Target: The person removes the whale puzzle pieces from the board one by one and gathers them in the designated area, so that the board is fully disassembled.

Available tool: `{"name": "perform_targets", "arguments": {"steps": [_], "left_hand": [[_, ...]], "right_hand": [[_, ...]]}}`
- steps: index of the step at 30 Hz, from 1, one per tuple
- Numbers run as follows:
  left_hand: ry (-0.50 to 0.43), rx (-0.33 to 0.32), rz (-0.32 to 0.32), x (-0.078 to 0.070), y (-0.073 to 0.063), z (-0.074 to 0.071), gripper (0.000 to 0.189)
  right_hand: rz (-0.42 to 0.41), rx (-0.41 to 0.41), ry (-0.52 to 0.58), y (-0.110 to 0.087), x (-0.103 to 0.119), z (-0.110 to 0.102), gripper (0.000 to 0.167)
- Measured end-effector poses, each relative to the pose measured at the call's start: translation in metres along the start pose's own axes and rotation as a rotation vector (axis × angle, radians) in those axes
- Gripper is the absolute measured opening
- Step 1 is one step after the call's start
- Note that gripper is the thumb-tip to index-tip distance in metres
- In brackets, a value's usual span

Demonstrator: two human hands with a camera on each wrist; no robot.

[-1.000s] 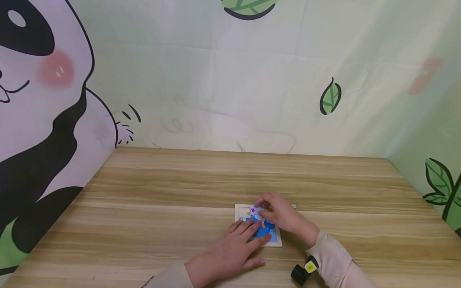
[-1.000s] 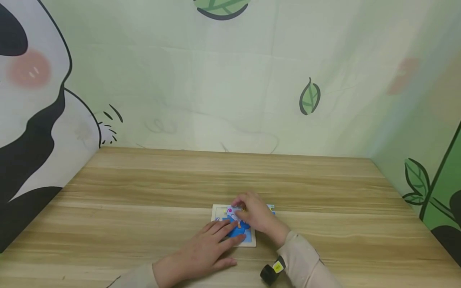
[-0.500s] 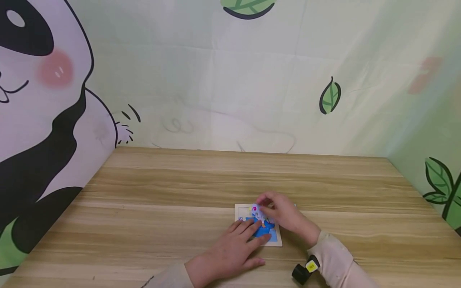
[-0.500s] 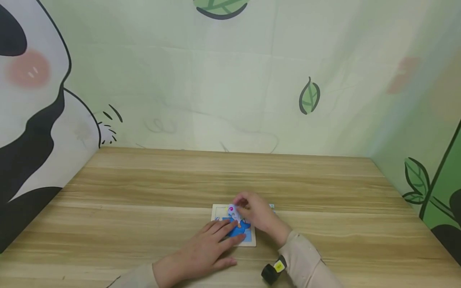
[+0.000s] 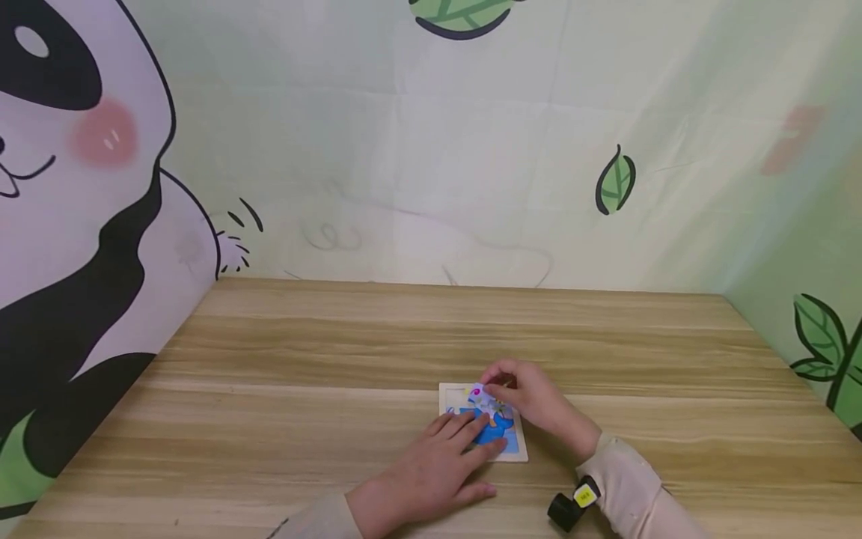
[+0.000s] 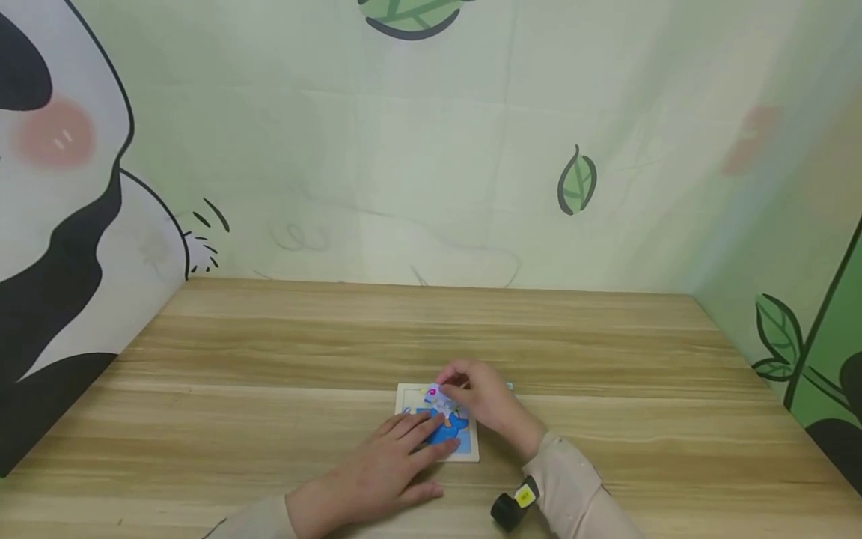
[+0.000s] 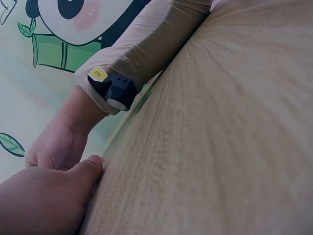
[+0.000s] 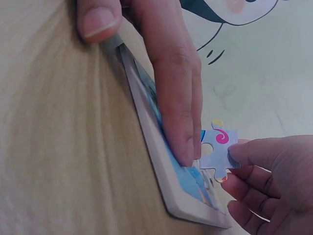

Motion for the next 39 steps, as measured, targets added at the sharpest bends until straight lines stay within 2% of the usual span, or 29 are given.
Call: {"name": "perform_targets", "arguments": {"steps": [6,13,20,29,39], "left_hand": [[0.003,-0.003,0.005,-0.001,0.001,0.001,0.057],[0.006,-0.012,-0.001,-0.001,0.001,0.003,0.057],[0.026,-0.05,0.01,-0.001,0.0,0.0,0.056],[-0.015,-0.001,-0.012,0.001,0.001,0.004,0.058],[-0.013,-0.024,0.004,0.0,0.0,0.0,0.057]], "right_hand": [[-0.002,0.004,0.041,-0.001,-0.001,-0.005,0.009],[0.01,0.017,0.039,0.001,-0.003,-0.013,0.01],[0.002,0.037,0.045,0.001,-0.002,-0.025,0.011],[-0.005,0.045,-0.001,0.001,-0.002,-0.045,0.01],[-0.054,0.059,-0.03,-0.002,-0.006,-0.064,0.01]]}}
Point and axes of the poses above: each hand's wrist, its own y-axis towards the middle knuckle, its own z-axis out of the palm, x = y × z, the point moved 10 cm from there along y, towards the middle knuckle, and after that the axes turned 7 degrees about -y, right-handed, at the moved point
